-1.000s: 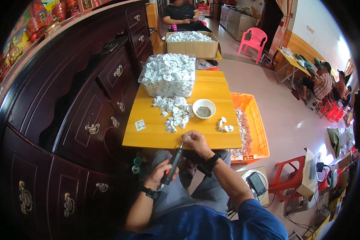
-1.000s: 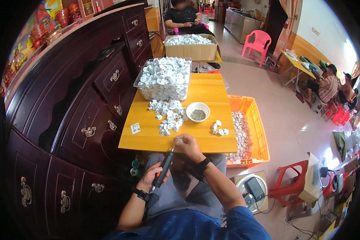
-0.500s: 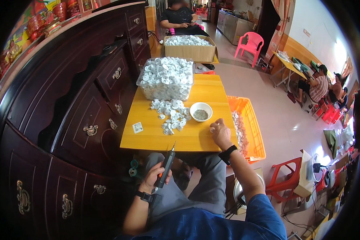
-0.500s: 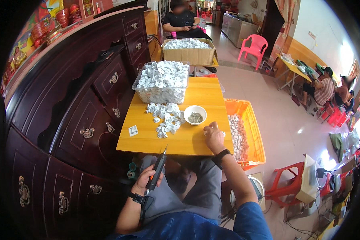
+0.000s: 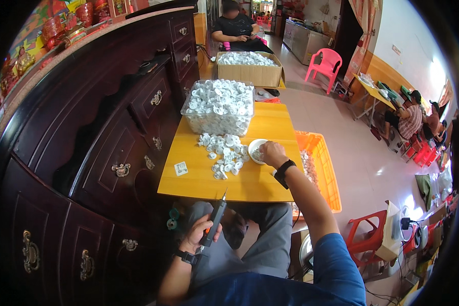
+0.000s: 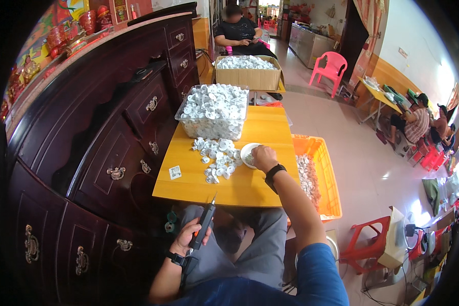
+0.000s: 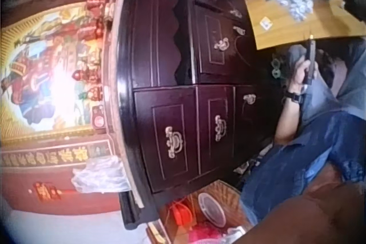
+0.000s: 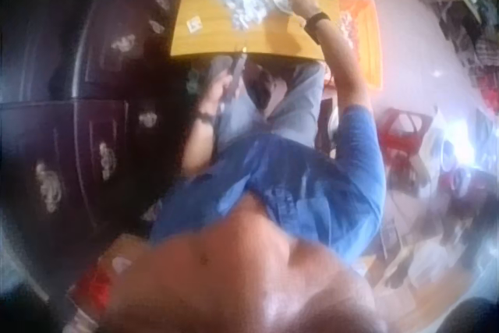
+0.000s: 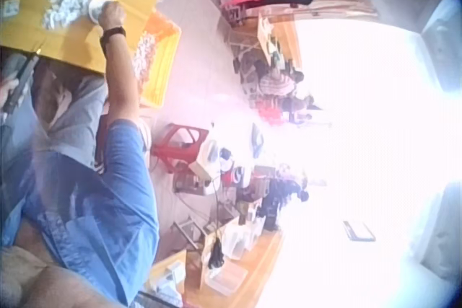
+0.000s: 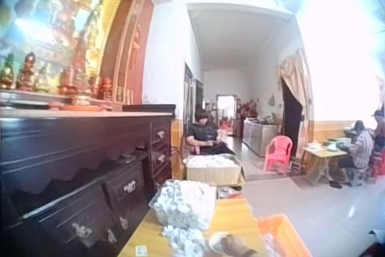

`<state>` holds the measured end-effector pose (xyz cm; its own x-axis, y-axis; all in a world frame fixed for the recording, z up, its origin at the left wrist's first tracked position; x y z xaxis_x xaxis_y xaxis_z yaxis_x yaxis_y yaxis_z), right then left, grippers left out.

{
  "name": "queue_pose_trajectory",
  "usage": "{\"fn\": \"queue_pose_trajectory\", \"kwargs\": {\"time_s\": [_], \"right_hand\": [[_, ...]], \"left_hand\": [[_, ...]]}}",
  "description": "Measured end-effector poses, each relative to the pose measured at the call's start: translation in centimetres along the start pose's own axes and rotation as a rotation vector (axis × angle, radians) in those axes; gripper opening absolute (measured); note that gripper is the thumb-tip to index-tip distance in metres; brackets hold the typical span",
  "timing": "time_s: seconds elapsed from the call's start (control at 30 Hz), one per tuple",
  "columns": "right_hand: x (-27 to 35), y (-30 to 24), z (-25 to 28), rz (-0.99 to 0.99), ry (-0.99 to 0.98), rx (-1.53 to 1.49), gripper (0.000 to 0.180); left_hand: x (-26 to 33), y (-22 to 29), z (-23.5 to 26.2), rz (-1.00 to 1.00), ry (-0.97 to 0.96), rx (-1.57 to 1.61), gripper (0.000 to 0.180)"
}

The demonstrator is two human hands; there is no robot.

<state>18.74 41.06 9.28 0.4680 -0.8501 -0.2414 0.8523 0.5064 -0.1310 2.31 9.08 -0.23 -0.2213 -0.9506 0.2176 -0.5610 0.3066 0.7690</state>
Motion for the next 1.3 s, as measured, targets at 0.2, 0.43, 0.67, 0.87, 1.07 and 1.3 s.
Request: {"fn": "queue_pose_trajectory", "kwargs": {"time_s": [0.2,0.43,0.67,0.87,1.07,1.3], "right_hand": [[-1.4,0.5,-3.3,-0.035,-0.106,0.118,0.019],[-1.5,-0.3,-2.4,-0.078,-0.178,0.077,0.026],[-1.5,0.5,-2.7,-0.151,-0.172,0.111,0.026],[-1.2,-0.8,-1.9,-0.103,-0.231,0.143,0.024],[-1.3,0.3,-2.0,-0.087,-0.115,-0.005,0.022],[-0.2,0.6,1.6,-0.093,0.109,-0.306,0.012]], "left_hand": [[0.1,0.2,0.3,0.002,-0.007,0.017,0.037],[0.1,0.3,0.8,-0.002,-0.002,0.006,0.036],[0.2,0.5,0.3,-0.003,-0.002,0.008,0.037],[0.4,0.7,0.5,-0.018,-0.005,0.019,0.037],[0.2,0.6,0.3,-0.022,0.0,-0.002,0.038],[0.2,0.5,0.2,0.003,-0.012,0.044,0.04]]}}
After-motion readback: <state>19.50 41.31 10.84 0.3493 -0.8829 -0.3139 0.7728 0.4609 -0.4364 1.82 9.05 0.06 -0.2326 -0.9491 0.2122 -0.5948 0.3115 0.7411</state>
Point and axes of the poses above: each hand's wrist, its own x-axis away from the middle knuckle, its own z-axis out of the back of the hand, y = z × x, the point moved 9 cm from there along -x, towards the middle knuckle, and after that the axes turned 3 degrees about y, right-handed, at the moved point
